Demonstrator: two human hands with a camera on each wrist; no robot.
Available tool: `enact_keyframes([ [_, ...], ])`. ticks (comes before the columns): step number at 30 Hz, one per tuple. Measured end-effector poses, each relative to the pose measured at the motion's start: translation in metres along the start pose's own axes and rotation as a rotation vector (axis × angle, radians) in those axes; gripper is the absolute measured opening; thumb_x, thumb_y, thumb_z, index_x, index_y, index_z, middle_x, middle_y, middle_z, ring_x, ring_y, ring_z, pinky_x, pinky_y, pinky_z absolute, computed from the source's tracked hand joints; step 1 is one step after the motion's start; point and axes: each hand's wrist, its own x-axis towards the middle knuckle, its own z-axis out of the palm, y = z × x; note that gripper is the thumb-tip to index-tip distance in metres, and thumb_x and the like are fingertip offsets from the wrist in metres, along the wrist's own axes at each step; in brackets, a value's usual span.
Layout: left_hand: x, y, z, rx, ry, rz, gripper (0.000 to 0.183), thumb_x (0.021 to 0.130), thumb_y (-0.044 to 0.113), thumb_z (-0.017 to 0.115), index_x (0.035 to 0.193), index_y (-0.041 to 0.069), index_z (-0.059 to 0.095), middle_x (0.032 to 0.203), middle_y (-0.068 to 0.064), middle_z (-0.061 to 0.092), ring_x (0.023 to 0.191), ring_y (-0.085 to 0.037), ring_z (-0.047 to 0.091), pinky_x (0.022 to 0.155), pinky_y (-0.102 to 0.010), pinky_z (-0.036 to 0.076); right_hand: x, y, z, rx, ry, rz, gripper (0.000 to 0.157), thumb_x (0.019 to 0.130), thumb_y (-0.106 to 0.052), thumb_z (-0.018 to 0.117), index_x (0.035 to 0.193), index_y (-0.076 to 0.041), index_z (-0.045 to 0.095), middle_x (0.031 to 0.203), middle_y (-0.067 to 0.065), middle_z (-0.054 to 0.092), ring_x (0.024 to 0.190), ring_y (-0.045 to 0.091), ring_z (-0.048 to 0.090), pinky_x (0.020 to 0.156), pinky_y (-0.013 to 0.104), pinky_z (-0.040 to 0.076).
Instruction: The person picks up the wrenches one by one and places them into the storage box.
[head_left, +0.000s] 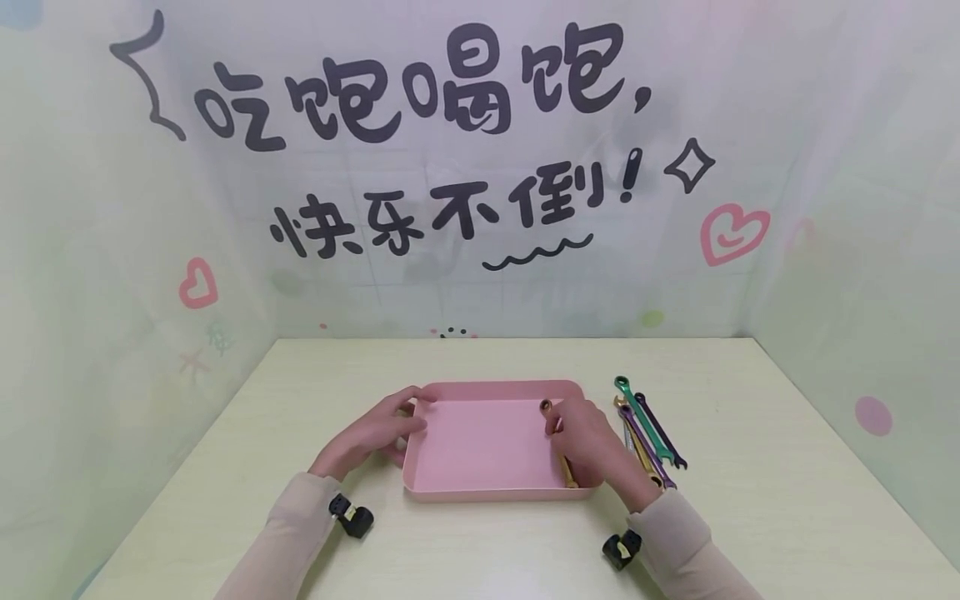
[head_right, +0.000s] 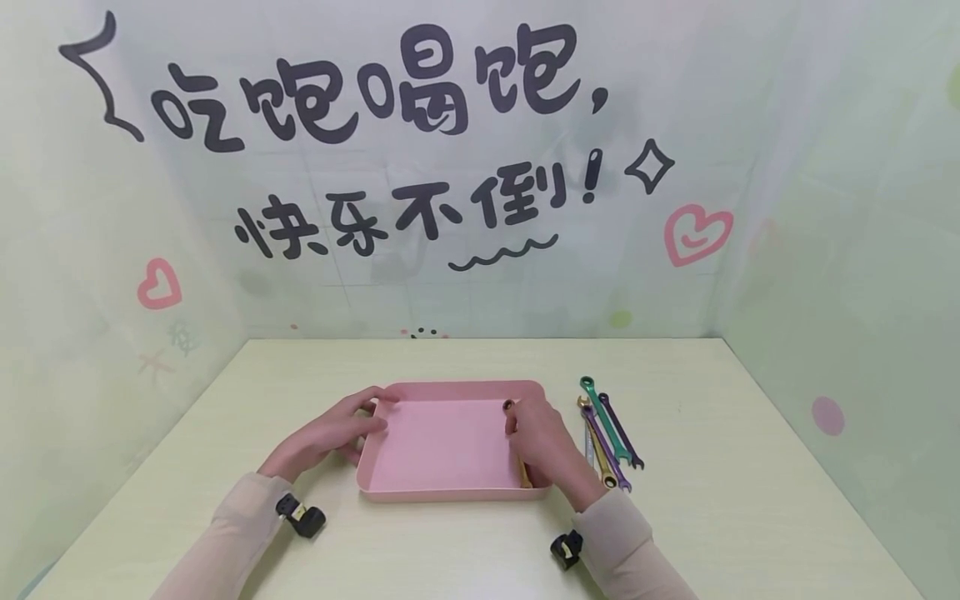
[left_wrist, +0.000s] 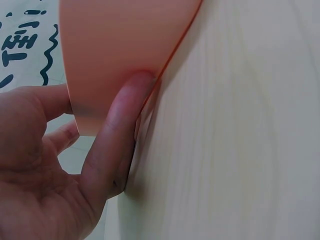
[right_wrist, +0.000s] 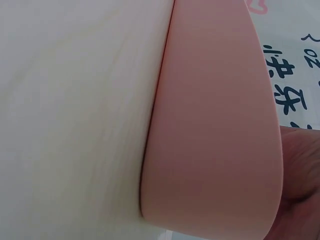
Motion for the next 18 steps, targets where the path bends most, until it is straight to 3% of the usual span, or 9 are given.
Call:
enact_keyframes([
  [10,0.0008,-0.0006,-0.0006,0.001,0.001,-0.001,0.047,0.1,0.013,0.059,0.146,0.019,0.05,0.126,-0.021,0.05,0.076,-0.025,0.069,0.056,-0.04,0.064,-0.001,-0.0019,0.0031,-0.028,0.001,0.021,0.009,0.086,0.001,0.076,0.088,-0.008,0.075,0.088,0.005,0.068,0.076,0.019,0.059,0.062,0.026,0.055],
  [18,0.0009,-0.0005,0.0004,0.007,0.014,-0.01,0.046,0.1,0.013,0.059,0.145,0.019,0.051,0.126,-0.021,0.051,0.077,-0.025,0.068,0.057,-0.039,0.063,-0.0039,-0.0047,0.0029,-0.085,-0.001,0.042,0.009,0.088,-0.001,0.074,0.092,-0.009,0.074,0.085,0.006,0.067,0.074,0.02,0.059,0.057,0.026,0.049],
])
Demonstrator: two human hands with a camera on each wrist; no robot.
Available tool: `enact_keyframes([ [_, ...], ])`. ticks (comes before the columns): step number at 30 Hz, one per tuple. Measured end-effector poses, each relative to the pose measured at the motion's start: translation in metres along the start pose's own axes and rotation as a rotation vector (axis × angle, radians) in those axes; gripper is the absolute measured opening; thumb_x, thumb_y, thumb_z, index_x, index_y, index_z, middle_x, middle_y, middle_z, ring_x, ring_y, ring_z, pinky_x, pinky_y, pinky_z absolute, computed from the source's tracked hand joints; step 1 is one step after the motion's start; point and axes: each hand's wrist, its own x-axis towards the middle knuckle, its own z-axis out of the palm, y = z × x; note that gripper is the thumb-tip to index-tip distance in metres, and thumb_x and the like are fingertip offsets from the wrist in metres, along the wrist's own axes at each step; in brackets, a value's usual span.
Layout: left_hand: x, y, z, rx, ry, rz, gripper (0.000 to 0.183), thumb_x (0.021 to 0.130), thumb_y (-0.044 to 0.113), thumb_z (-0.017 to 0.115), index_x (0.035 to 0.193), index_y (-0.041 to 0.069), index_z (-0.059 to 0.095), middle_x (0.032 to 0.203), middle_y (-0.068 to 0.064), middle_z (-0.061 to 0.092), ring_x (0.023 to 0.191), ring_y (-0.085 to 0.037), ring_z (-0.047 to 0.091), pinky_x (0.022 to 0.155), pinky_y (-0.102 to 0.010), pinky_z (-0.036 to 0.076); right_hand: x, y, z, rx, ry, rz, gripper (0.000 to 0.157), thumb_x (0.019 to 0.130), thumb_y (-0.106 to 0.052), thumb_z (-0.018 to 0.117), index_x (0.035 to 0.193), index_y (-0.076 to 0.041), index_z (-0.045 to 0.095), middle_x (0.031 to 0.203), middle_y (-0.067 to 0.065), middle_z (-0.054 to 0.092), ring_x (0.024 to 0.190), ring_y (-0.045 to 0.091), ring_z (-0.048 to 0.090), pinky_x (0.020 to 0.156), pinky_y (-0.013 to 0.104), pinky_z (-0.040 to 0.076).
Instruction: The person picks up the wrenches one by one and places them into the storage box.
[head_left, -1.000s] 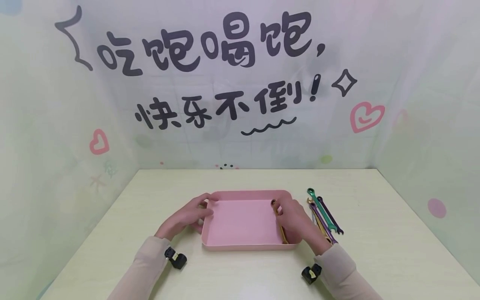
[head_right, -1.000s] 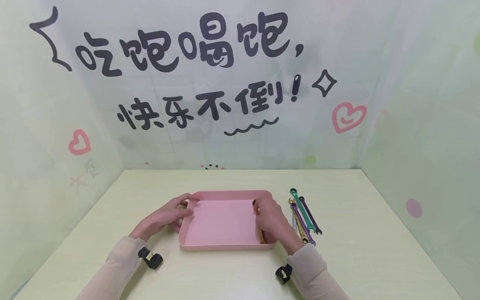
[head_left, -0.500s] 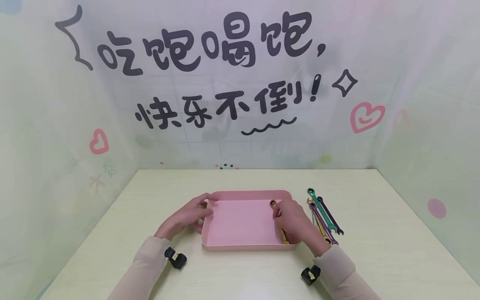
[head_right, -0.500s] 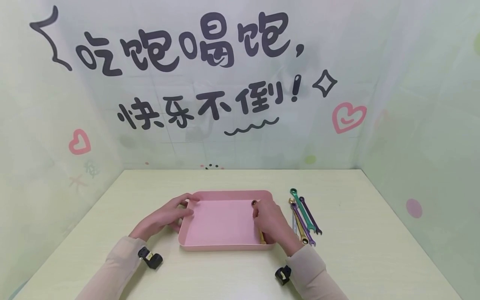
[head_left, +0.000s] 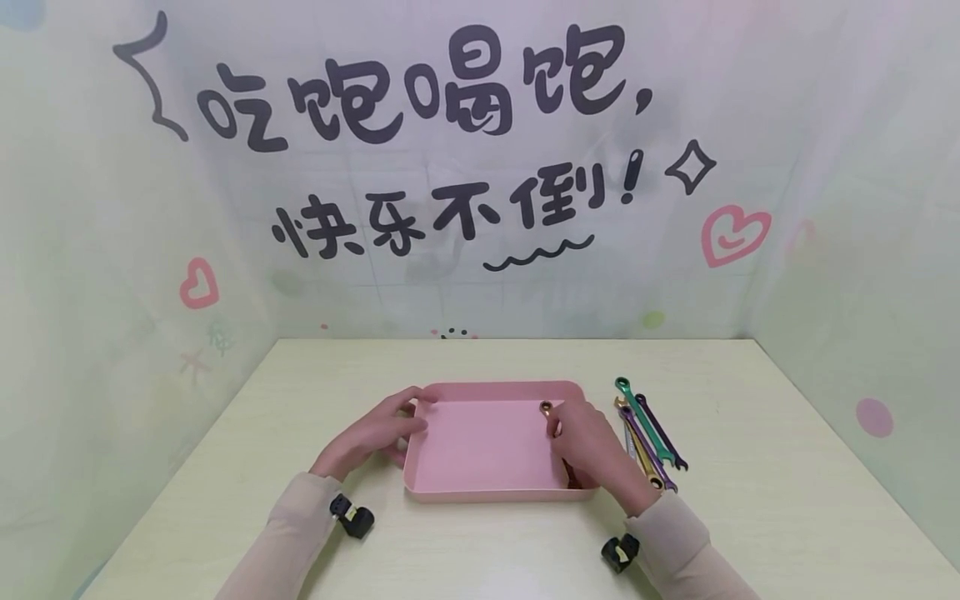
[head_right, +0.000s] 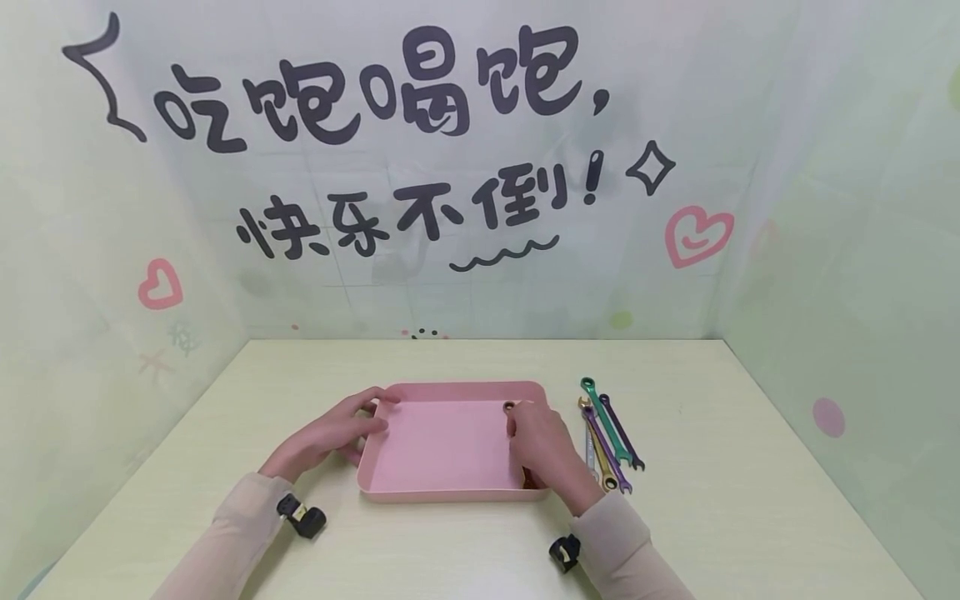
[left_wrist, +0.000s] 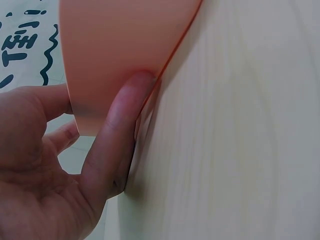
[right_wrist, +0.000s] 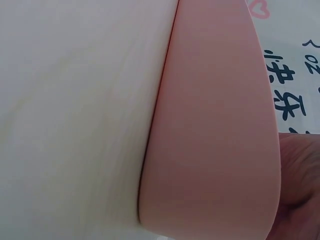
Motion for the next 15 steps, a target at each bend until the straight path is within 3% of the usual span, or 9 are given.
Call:
enact_keyframes([
  [15,0.0011,-0.0003,-0.0004,0.001,-0.006,0.007,0.047,0.1,0.012,0.059,0.145,0.019,0.051,0.129,-0.021,0.049,0.075,-0.024,0.069,0.055,-0.039,0.063,-0.0002,-0.0012,-0.0014,-0.029,-0.008,0.019,0.012,0.092,0.001,0.069,0.097,-0.006,0.078,0.102,0.011,0.074,0.079,0.02,0.063,0.062,0.028,0.058],
])
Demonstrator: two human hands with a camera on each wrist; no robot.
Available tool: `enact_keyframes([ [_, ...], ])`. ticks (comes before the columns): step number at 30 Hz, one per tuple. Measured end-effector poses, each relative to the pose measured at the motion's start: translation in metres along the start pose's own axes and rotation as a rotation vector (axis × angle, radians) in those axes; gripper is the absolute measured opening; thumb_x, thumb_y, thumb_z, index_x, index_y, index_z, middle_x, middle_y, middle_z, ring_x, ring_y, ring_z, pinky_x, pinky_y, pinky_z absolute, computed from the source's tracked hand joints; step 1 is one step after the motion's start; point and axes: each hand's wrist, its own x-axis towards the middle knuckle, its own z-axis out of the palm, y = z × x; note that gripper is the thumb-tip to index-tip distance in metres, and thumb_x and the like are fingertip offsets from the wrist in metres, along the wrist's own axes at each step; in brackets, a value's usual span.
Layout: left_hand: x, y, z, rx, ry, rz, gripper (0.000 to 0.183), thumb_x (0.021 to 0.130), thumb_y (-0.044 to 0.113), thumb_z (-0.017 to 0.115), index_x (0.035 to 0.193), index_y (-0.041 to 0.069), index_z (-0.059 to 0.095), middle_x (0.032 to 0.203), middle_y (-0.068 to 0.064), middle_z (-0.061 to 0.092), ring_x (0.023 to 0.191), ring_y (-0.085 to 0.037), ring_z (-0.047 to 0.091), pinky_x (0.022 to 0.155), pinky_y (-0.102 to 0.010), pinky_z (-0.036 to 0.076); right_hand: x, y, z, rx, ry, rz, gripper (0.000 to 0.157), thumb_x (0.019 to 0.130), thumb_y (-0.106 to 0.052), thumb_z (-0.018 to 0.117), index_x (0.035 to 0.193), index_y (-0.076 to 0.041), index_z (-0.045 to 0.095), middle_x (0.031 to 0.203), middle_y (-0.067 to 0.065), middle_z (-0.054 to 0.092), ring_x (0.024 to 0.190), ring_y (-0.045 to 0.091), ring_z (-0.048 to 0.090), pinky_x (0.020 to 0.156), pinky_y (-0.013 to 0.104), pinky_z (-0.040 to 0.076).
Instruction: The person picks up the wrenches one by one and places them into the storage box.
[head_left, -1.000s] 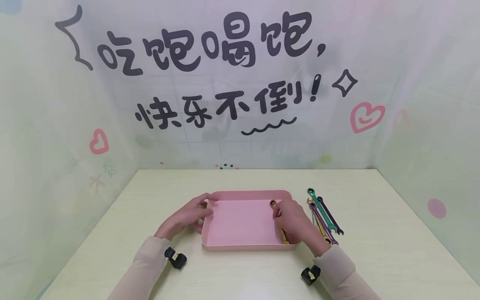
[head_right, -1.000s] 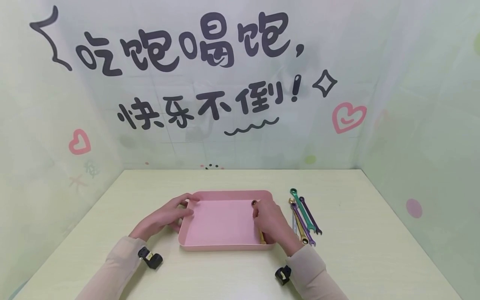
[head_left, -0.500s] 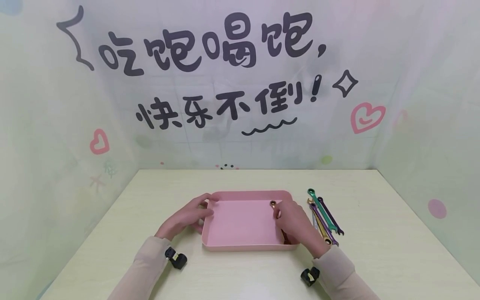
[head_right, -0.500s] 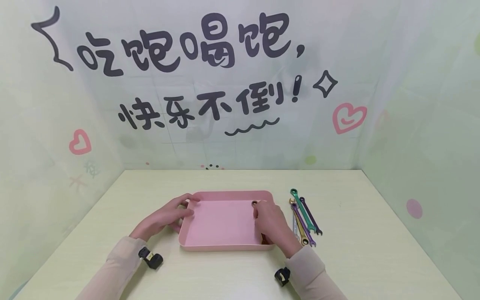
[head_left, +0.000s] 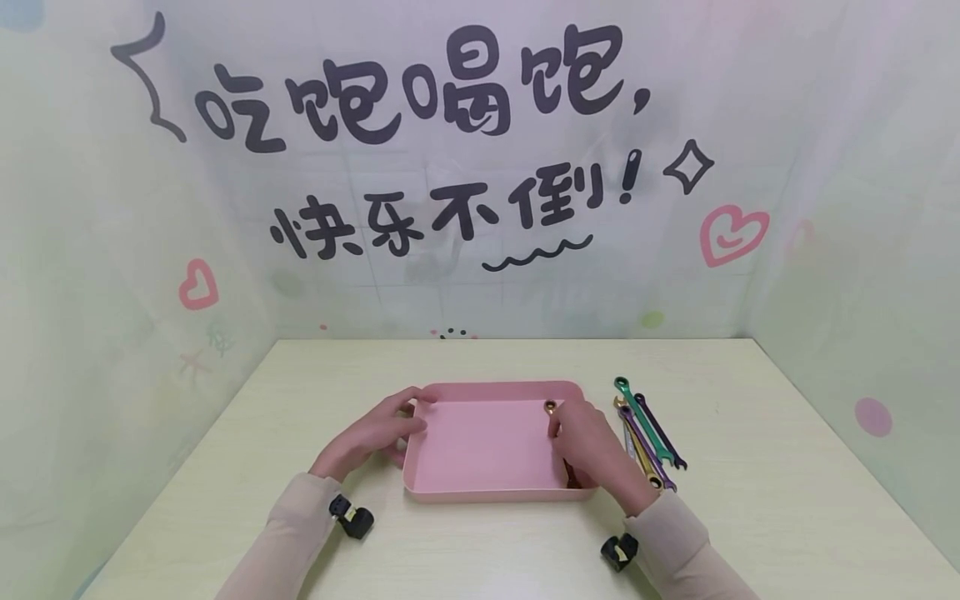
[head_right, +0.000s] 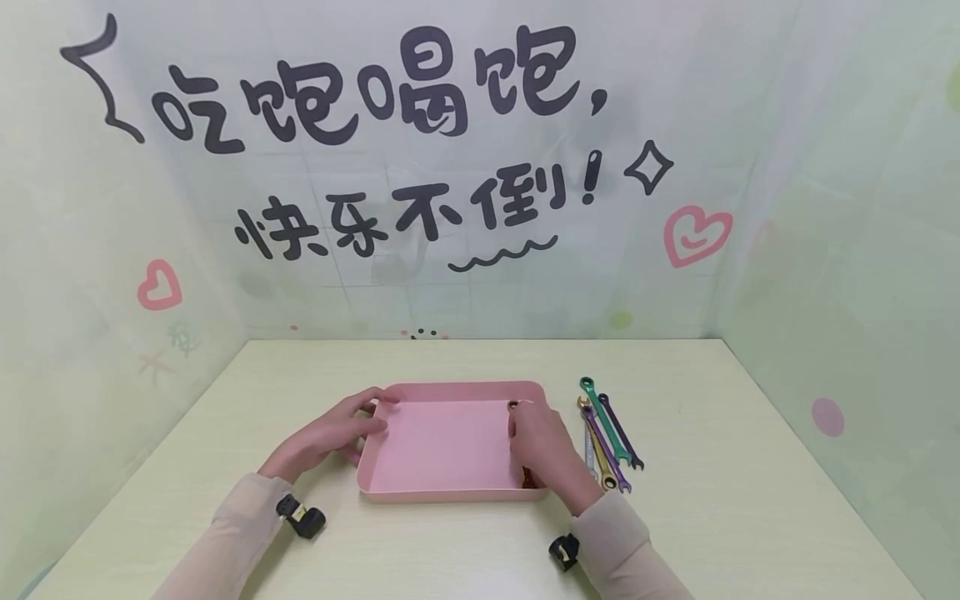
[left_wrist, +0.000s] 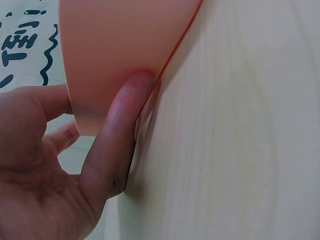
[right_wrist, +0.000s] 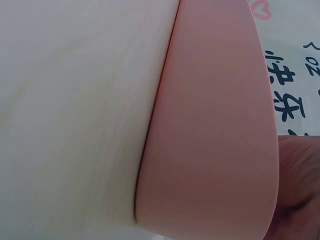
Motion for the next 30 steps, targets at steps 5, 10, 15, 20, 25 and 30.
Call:
enact_keyframes([
  [5,0.0,-0.001,-0.001,-0.004,0.0,0.002,0.047,0.099,0.012,0.059,0.145,0.018,0.051,0.13,-0.022,0.048,0.075,-0.024,0.069,0.056,-0.04,0.063,-0.001,-0.002,0.0,-0.019,0.001,-0.009,0.011,0.094,0.0,0.069,0.096,-0.006,0.078,0.098,0.01,0.075,0.077,0.02,0.063,0.063,0.029,0.059],
  [10,0.0,-0.002,-0.001,-0.005,0.0,-0.002,0.046,0.1,0.013,0.059,0.145,0.02,0.052,0.13,-0.021,0.049,0.076,-0.023,0.069,0.054,-0.037,0.062,-0.002,-0.003,-0.002,0.011,-0.02,0.021,0.01,0.095,-0.004,0.069,0.1,-0.005,0.077,0.102,0.012,0.073,0.075,0.02,0.063,0.053,0.025,0.054],
  [15,0.001,-0.002,-0.002,-0.01,-0.007,0.009,0.047,0.099,0.012,0.059,0.145,0.02,0.052,0.128,-0.021,0.05,0.074,-0.023,0.069,0.054,-0.037,0.062,-0.001,0.001,-0.01,0.059,-0.008,-0.014,0.009,0.094,-0.007,0.07,0.101,-0.005,0.075,0.093,0.01,0.07,0.072,0.02,0.06,0.055,0.026,0.052],
  [20,0.002,-0.001,-0.002,-0.004,-0.007,0.015,0.046,0.1,0.011,0.059,0.145,0.02,0.052,0.128,-0.021,0.05,0.075,-0.024,0.069,0.055,-0.038,0.063,0.003,0.004,-0.019,0.097,0.0,-0.086,0.009,0.091,-0.006,0.074,0.1,-0.006,0.076,0.092,0.008,0.073,0.077,0.019,0.064,0.064,0.03,0.058],
  [25,0.002,-0.002,-0.001,0.01,0.008,0.011,0.046,0.1,0.012,0.06,0.144,0.02,0.053,0.127,-0.02,0.051,0.083,-0.024,0.068,0.055,-0.039,0.063,0.001,0.008,-0.027,0.175,-0.047,-0.152,0.015,0.092,-0.004,0.071,0.106,-0.005,0.072,0.095,0.009,0.072,0.07,0.019,0.064,0.06,0.03,0.056],
  [30,0.001,-0.002,-0.001,0.018,0.015,0.008,0.046,0.099,0.012,0.06,0.144,0.02,0.053,0.126,-0.019,0.051,0.087,-0.025,0.067,0.055,-0.039,0.063,0.002,0.013,-0.035,0.263,-0.116,-0.195,0.019,0.094,-0.006,0.068,0.112,-0.002,0.069,0.093,0.01,0.071,0.066,0.019,0.066,0.058,0.03,0.059],
])
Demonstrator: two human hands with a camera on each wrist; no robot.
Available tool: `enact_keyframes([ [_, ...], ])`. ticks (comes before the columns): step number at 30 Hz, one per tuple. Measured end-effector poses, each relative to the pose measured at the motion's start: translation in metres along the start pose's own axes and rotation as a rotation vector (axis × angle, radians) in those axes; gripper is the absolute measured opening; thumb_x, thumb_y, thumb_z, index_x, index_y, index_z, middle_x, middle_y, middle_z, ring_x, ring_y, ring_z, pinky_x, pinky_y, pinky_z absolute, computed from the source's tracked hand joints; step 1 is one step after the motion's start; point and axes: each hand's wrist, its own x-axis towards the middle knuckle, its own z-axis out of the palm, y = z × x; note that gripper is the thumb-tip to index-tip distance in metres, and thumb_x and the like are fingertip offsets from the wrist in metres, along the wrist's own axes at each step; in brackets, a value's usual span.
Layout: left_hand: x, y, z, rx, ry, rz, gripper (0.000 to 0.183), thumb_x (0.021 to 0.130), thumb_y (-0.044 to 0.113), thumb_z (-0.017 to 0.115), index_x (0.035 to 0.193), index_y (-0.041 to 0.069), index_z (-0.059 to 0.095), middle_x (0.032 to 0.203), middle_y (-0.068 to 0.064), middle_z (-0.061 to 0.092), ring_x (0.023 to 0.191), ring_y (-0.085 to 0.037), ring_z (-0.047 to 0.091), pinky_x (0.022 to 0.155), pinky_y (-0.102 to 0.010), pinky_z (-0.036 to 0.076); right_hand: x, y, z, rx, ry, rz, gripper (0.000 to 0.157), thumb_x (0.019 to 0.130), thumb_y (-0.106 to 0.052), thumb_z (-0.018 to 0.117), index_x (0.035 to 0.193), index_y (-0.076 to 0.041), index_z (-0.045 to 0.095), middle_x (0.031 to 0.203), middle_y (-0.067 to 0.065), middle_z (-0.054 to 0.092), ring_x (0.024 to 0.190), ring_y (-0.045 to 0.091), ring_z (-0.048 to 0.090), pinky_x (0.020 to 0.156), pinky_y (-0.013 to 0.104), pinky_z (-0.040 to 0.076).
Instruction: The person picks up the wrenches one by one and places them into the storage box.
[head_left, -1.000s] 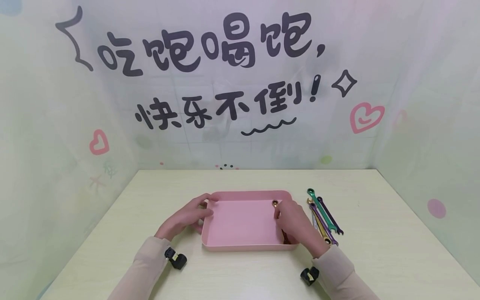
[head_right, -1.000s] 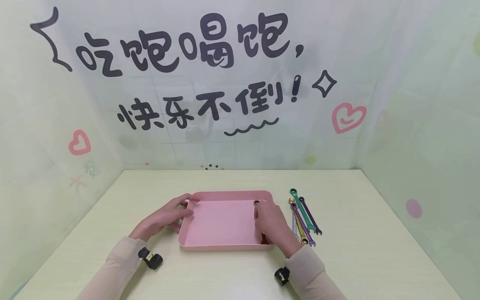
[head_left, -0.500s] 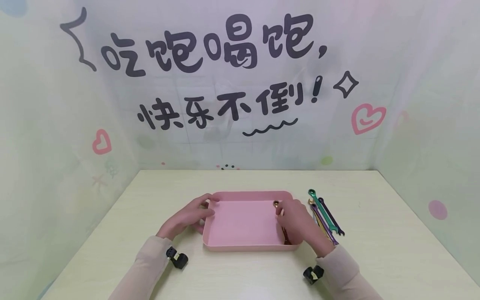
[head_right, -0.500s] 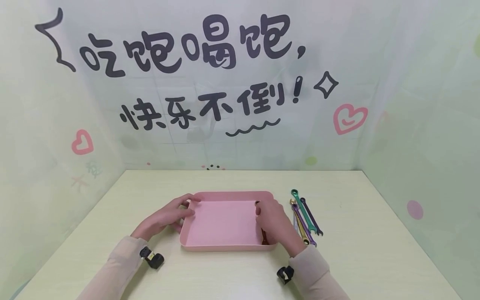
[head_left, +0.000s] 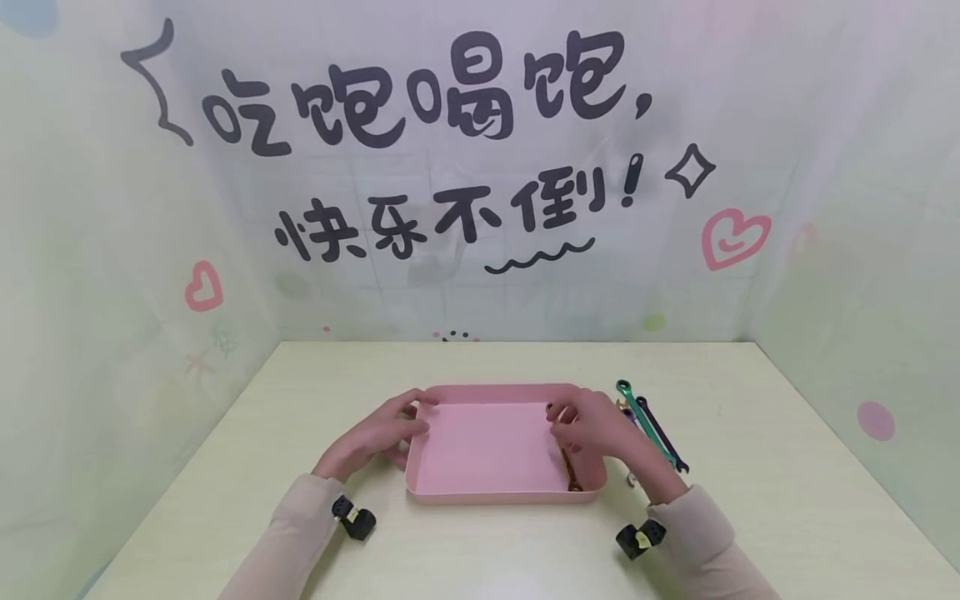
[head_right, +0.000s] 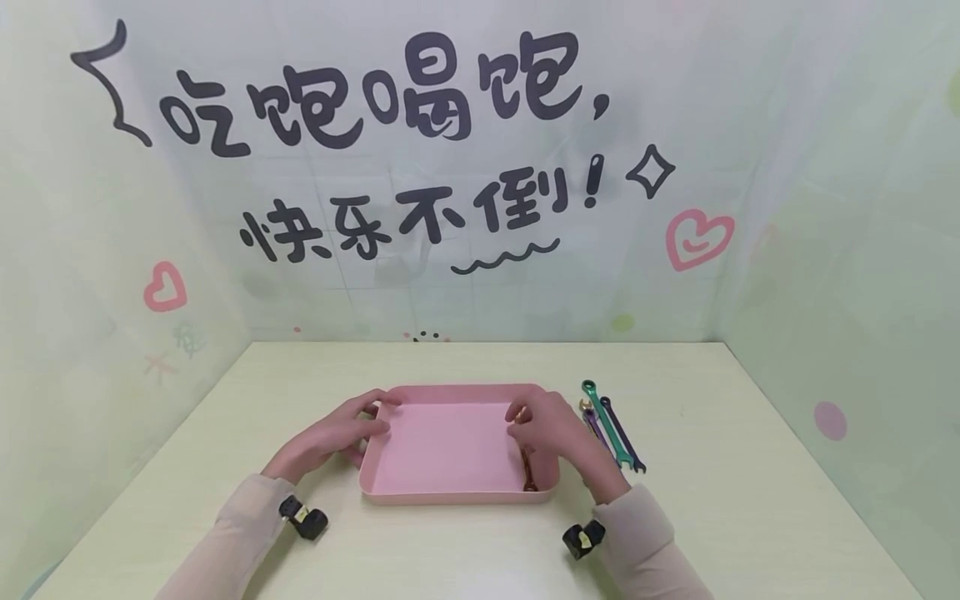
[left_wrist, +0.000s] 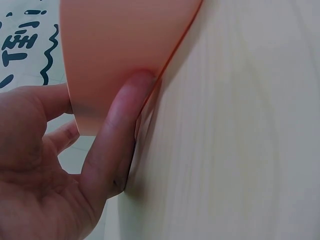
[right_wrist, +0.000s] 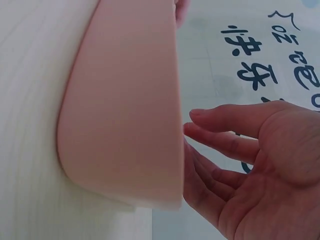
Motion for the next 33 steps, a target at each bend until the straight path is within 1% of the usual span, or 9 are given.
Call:
enact_keyframes([
  [3,-0.001,0.001,0.0,-0.005,0.0,0.0,0.047,0.099,0.012,0.06,0.144,0.02,0.052,0.126,-0.019,0.05,0.082,-0.024,0.068,0.055,-0.039,0.062,0.0,0.003,-0.006,0.02,-0.028,-0.03,0.022,0.095,-0.006,0.065,0.115,0.0,0.069,0.094,0.013,0.072,0.068,0.018,0.067,0.06,0.032,0.061],
  [7,-0.001,0.002,0.0,-0.01,-0.005,0.002,0.047,0.1,0.011,0.059,0.145,0.019,0.052,0.126,-0.02,0.05,0.079,-0.024,0.069,0.055,-0.039,0.063,0.0,0.007,-0.013,0.022,-0.043,-0.056,0.021,0.096,-0.006,0.064,0.116,0.0,0.071,0.097,0.016,0.073,0.072,0.018,0.068,0.062,0.032,0.062],
  [13,0.0,0.003,0.0,-0.014,-0.009,0.006,0.047,0.099,0.011,0.059,0.145,0.018,0.052,0.127,-0.021,0.05,0.081,-0.025,0.068,0.055,-0.039,0.063,0.001,0.012,-0.018,0.046,-0.047,-0.058,0.02,0.098,-0.009,0.065,0.114,0.001,0.07,0.097,0.017,0.072,0.075,0.021,0.07,0.064,0.033,0.063],
  [20,0.001,0.001,0.0,-0.016,-0.008,-0.001,0.047,0.099,0.011,0.06,0.144,0.018,0.053,0.126,-0.02,0.05,0.084,-0.025,0.068,0.056,-0.04,0.063,-0.001,0.012,-0.024,0.057,-0.047,-0.063,0.024,0.098,-0.009,0.064,0.118,0.004,0.068,0.1,0.019,0.072,0.076,0.02,0.071,0.066,0.033,0.063],
  [23,0.001,0.001,0.0,-0.014,-0.004,0.001,0.046,0.099,0.011,0.06,0.144,0.018,0.053,0.125,-0.019,0.05,0.086,-0.025,0.067,0.055,-0.04,0.063,-0.003,0.011,-0.027,0.05,-0.032,-0.057,0.025,0.098,-0.008,0.064,0.119,0.005,0.068,0.1,0.02,0.071,0.076,0.019,0.07,0.066,0.033,0.064],
  [28,0.001,0.001,0.0,-0.013,-0.003,-0.005,0.046,0.099,0.011,0.06,0.144,0.018,0.053,0.125,-0.019,0.05,0.085,-0.025,0.067,0.055,-0.04,0.063,-0.002,0.013,-0.03,0.042,-0.009,-0.025,0.026,0.098,-0.01,0.065,0.119,0.005,0.067,0.103,0.022,0.072,0.077,0.02,0.07,0.069,0.037,0.065],
  [33,0.001,0.0,0.001,-0.004,0.005,-0.009,0.046,0.098,0.012,0.061,0.143,0.019,0.054,0.126,-0.019,0.05,0.085,-0.025,0.067,0.054,-0.04,0.063,-0.001,0.016,-0.033,0.034,0.005,-0.01,0.026,0.098,-0.01,0.064,0.119,0.005,0.067,0.104,0.022,0.072,0.079,0.021,0.07,0.07,0.039,0.065],
])
